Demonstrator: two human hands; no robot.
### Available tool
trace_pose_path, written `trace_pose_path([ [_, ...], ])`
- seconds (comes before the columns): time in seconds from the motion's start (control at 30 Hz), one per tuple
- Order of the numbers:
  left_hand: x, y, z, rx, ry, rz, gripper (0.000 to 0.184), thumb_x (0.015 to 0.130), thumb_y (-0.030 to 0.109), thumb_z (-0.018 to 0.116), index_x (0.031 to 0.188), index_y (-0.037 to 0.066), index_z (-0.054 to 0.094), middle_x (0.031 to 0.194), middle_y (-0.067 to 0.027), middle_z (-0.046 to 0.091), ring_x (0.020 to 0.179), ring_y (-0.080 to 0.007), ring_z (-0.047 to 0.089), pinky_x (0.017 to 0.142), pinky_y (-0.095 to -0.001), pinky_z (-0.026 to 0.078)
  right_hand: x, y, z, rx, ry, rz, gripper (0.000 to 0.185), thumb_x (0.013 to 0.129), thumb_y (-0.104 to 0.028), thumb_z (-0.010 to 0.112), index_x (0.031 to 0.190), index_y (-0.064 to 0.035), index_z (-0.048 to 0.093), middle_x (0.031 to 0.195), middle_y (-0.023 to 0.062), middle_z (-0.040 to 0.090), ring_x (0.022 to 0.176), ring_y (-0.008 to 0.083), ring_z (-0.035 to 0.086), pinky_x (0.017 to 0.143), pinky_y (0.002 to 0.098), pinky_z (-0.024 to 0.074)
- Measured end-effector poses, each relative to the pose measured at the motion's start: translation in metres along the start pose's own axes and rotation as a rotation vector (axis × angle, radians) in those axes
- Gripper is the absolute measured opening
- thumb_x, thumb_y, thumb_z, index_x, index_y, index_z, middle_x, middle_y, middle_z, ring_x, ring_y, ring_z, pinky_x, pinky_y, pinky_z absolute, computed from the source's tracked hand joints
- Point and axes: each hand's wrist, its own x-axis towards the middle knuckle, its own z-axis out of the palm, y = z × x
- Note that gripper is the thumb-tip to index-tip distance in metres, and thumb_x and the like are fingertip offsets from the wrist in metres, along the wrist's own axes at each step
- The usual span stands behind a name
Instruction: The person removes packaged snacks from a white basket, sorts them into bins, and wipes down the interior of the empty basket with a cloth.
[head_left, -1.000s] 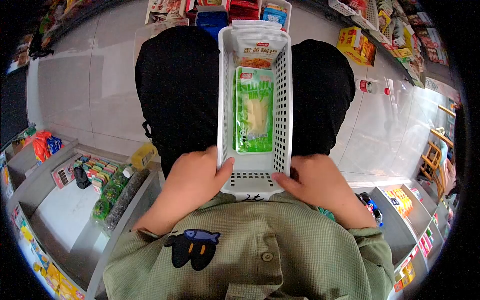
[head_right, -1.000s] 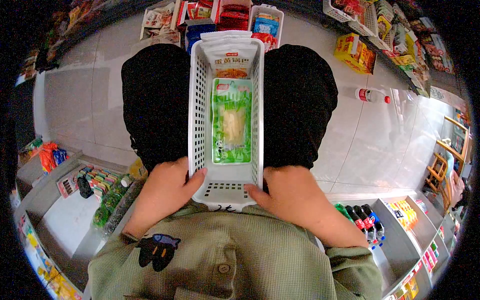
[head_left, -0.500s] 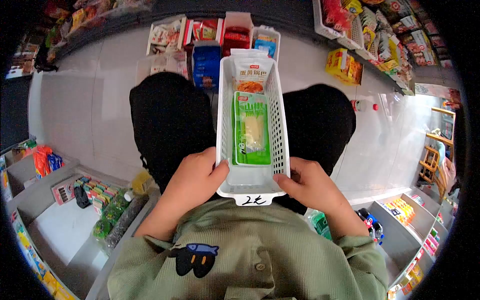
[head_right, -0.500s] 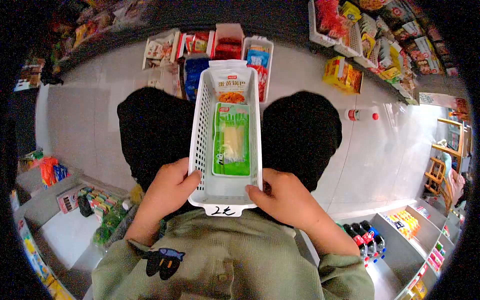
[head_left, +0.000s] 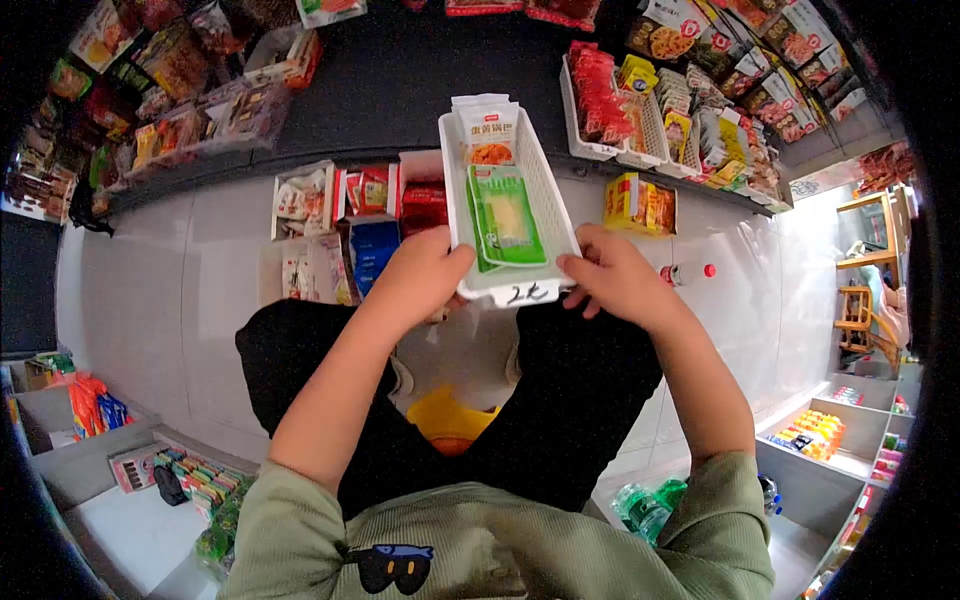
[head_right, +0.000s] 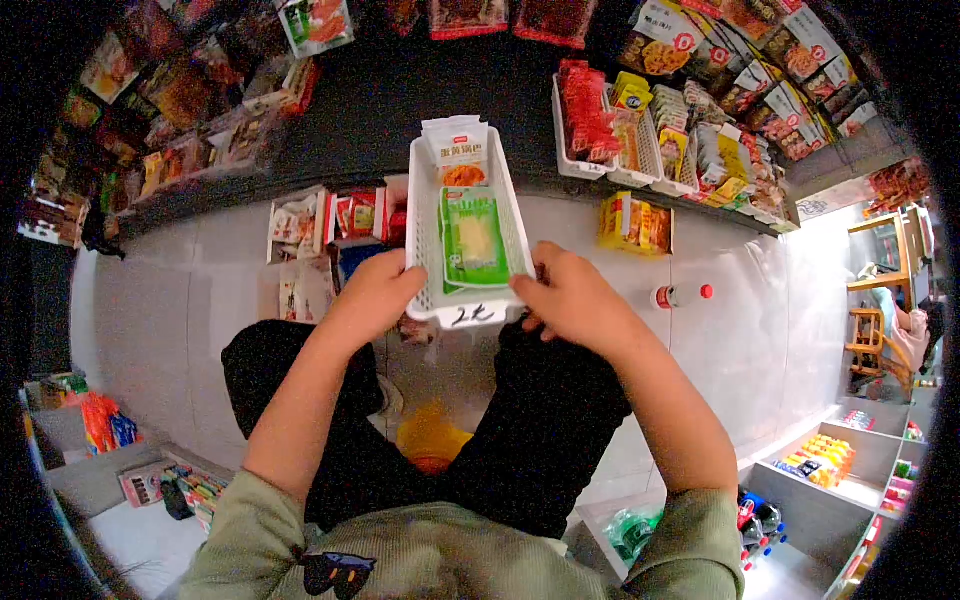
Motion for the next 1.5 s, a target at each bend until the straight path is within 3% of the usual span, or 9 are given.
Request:
trace_pose_path([
  [0.27,0.164,-0.057,0.032,0.084,0.115,0.152,0.041,0.085,0.027,0.048,0.096,-0.011,0.059,0.095,-0.0316,0.061,0.091,-0.0432,0.06,0.084,-0.0456,0.045,0.114,0.06,-0.032,0.463,0.215,0.022,0.025,0.09,-0.025,0.058,0.098,-0.0037,0.049,0.087,0.0114,0.057,0.074,0.0239,0.067,0.052,0.0329,0.0564],
  [0.4,0.235,-0.068,0.044,-0.223,0.014,-0.122,0.037,0.087,0.024,0.05,0.104,-0.008,0.059,0.097,-0.0231,0.065,0.089,-0.0315,0.065,0.079,-0.0414,0.051,0.16,0.092,-0.032,0.799,0.293,0.136,0.039,0.086,-0.038,0.062,0.094,-0.0027,0.049,0.087,0.0125,0.057,0.078,0.0267,0.066,0.06,0.0388,0.0573],
  [0.53,0.274,-0.064,0.053,0.066,0.148,0.08,0.036,0.087,0.022,0.049,0.099,-0.011,0.058,0.09,-0.0267,0.064,0.07,-0.0319,0.068,0.066,-0.0402,0.054,0.204,0.112,-0.026,0.96,0.157,0.184,0.046,0.085,-0.046,0.061,0.095,-0.0017,0.053,0.094,0.0156,0.06,0.09,0.027,0.064,0.073,0.0421,0.0559],
  [0.7,0.337,-0.09,0.062,0.082,0.085,0.013,0.035,0.086,0.024,0.049,0.097,-0.008,0.06,0.091,-0.0285,0.064,0.078,-0.037,0.066,0.075,-0.0433,0.051,0.242,0.116,-0.02,0.999,0.248,-0.008,0.037,0.089,-0.027,0.064,0.112,-0.0013,0.054,0.11,0.0096,0.057,0.106,0.0226,0.056,0.086,0.0411,0.0518],
  [0.87,0.368,-0.095,0.07,0.261,0.22,0.242,0.031,0.089,0.022,0.051,0.1,-0.005,0.06,0.083,-0.0221,0.066,0.068,-0.0302,0.067,0.06,-0.0407,0.055,0.28,0.14,-0.017,1.076,0.331,-0.107,0.025,0.088,-0.023,0.065,0.103,-0.0053,0.059,0.096,0.0054,0.058,0.092,0.0179,0.057,0.081,0.0363,0.0515],
  [1.03,0.386,-0.086,0.078,0.121,0.114,0.095,0.034,0.087,0.024,0.049,0.097,-0.008,0.058,0.085,-0.0284,0.063,0.068,-0.0366,0.066,0.068,-0.0435,0.053,0.293,0.149,-0.022,1.075,0.366,-0.083,0.015,0.09,-0.017,0.061,0.1,-0.0055,0.059,0.099,0.0039,0.059,0.097,0.0157,0.056,0.09,0.0403,0.05],
  [1.3,0.42,-0.107,0.086,0.319,0.184,0.217,0.034,0.087,0.023,0.049,0.094,-0.009,0.057,0.083,-0.0277,0.063,0.067,-0.0372,0.065,0.065,-0.0442,0.053,0.32,0.171,-0.021,1.069,0.476,-0.143,0.018,0.087,-0.019,0.066,0.082,-0.0051,0.057,0.077,0.0018,0.056,0.069,0.0112,0.05,0.062,0.0272,0.0438],
  [1.4,0.414,-0.09,0.089,0.379,0.19,0.24,0.034,0.087,0.023,0.05,0.095,-0.009,0.057,0.083,-0.0266,0.064,0.066,-0.0363,0.066,0.064,-0.0435,0.053,0.323,0.178,-0.032,0.975,0.412,-0.055,0.014,0.089,-0.02,0.064,0.095,-0.008,0.061,0.095,-0.0003,0.058,0.091,0.0114,0.053,0.085,0.0341,0.0481],
  [1.5,0.414,-0.088,0.093,0.2,0.158,0.155,0.033,0.087,0.023,0.051,0.096,-0.009,0.057,0.083,-0.0248,0.065,0.064,-0.0338,0.066,0.06,-0.0424,0.054,0.322,0.176,-0.035,1.007,0.406,-0.098,0.015,0.089,-0.022,0.064,0.096,-0.0086,0.061,0.094,-0.0007,0.058,0.09,0.0112,0.053,0.086,0.0344,0.0481],
])
